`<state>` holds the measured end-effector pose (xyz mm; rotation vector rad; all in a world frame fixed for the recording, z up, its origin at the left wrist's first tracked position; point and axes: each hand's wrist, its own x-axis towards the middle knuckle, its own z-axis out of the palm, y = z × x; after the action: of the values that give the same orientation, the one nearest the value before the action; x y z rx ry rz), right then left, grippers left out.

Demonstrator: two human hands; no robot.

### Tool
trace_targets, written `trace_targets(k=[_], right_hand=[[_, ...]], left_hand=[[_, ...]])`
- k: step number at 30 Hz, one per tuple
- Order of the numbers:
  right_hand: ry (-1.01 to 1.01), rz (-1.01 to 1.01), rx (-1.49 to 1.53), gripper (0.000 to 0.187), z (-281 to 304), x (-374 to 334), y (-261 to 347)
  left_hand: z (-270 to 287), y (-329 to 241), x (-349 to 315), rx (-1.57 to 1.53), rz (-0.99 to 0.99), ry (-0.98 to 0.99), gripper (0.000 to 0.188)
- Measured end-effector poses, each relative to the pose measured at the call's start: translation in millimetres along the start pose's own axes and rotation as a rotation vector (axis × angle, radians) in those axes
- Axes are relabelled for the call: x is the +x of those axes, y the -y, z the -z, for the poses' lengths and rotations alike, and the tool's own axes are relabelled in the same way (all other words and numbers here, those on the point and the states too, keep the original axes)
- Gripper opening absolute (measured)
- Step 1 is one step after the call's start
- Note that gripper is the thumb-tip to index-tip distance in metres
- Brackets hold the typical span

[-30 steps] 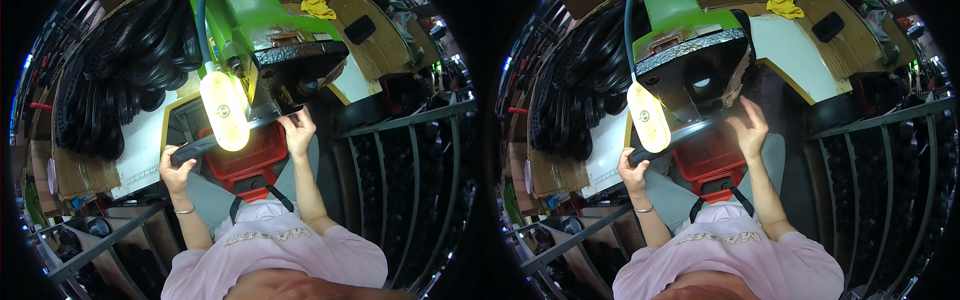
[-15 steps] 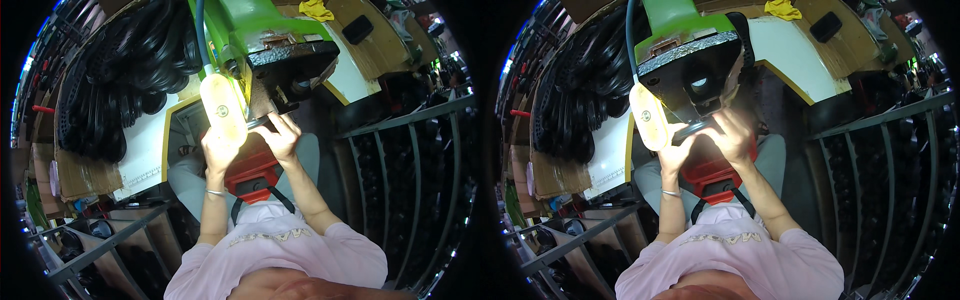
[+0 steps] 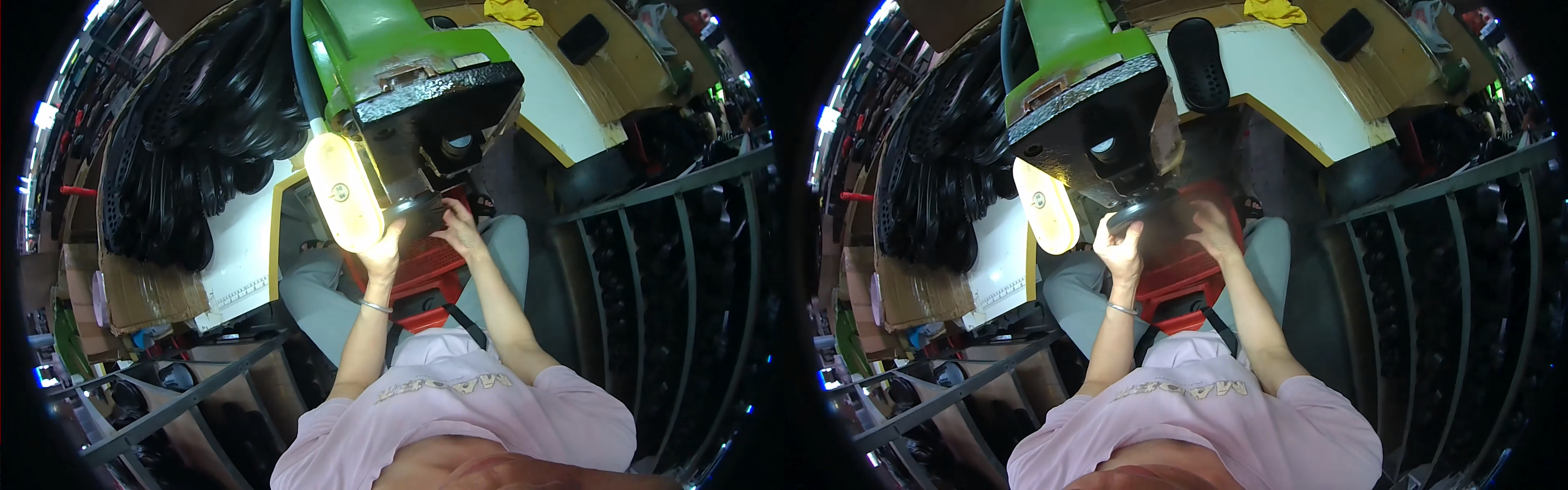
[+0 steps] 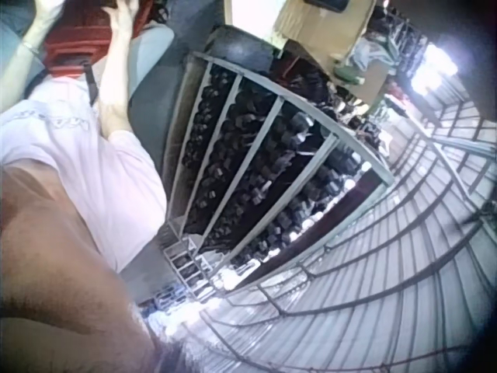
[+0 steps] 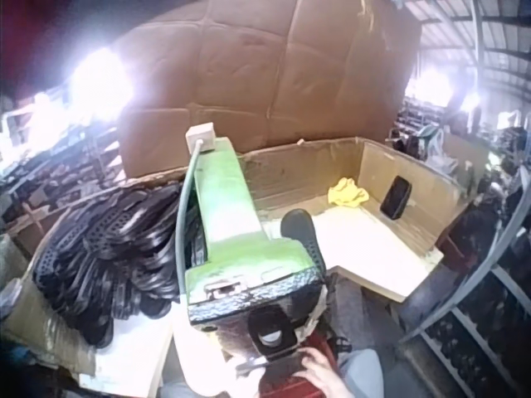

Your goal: The person retrieves black shoe soles from a metal shelf and places them on a workbench. They then use a green grinding machine to smooth the edges of the soles one by one, holding each sole against the rotating wheel with both hands.

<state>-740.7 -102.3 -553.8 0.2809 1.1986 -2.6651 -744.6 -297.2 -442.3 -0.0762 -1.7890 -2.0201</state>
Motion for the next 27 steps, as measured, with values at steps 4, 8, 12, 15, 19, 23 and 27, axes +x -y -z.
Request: trace_targets(k=[4,8,12,15,19,23,27], right_hand=[[-0.365,0.118,-0.358,0.034,-7,-19,60],[-0.544,0.589,-0.720,0.035,7,-37,126],[-0.547,0.704,-0.806,0.040,-14,-53,170],[-0.366,0.605,-0.563,0.048,-3,-40,150],[-0.213,0.434,-0.182,0.067,18,-3,71],[-0.041,0.171,0.164,0.072,12,12,-12],[-0.065,0.069,0.286,0.062,-13,9,-42]], left_hand=[[-12,-23,-2,-0.143,0.058,0.039,0.028],[-31,-45,7,-0.188,0.090,0.094,0.033],[-24,-51,11,-0.121,-0.020,0.150,0.042],[-30,-64,10,-0.221,0.022,0.006,0.049],[-41,-85,14,0.128,-0.109,-0.030,0.057],[-45,-103,24,0.539,-0.296,-0.010,0.053],[-27,-89,28,0.577,-0.316,0.026,0.049]])
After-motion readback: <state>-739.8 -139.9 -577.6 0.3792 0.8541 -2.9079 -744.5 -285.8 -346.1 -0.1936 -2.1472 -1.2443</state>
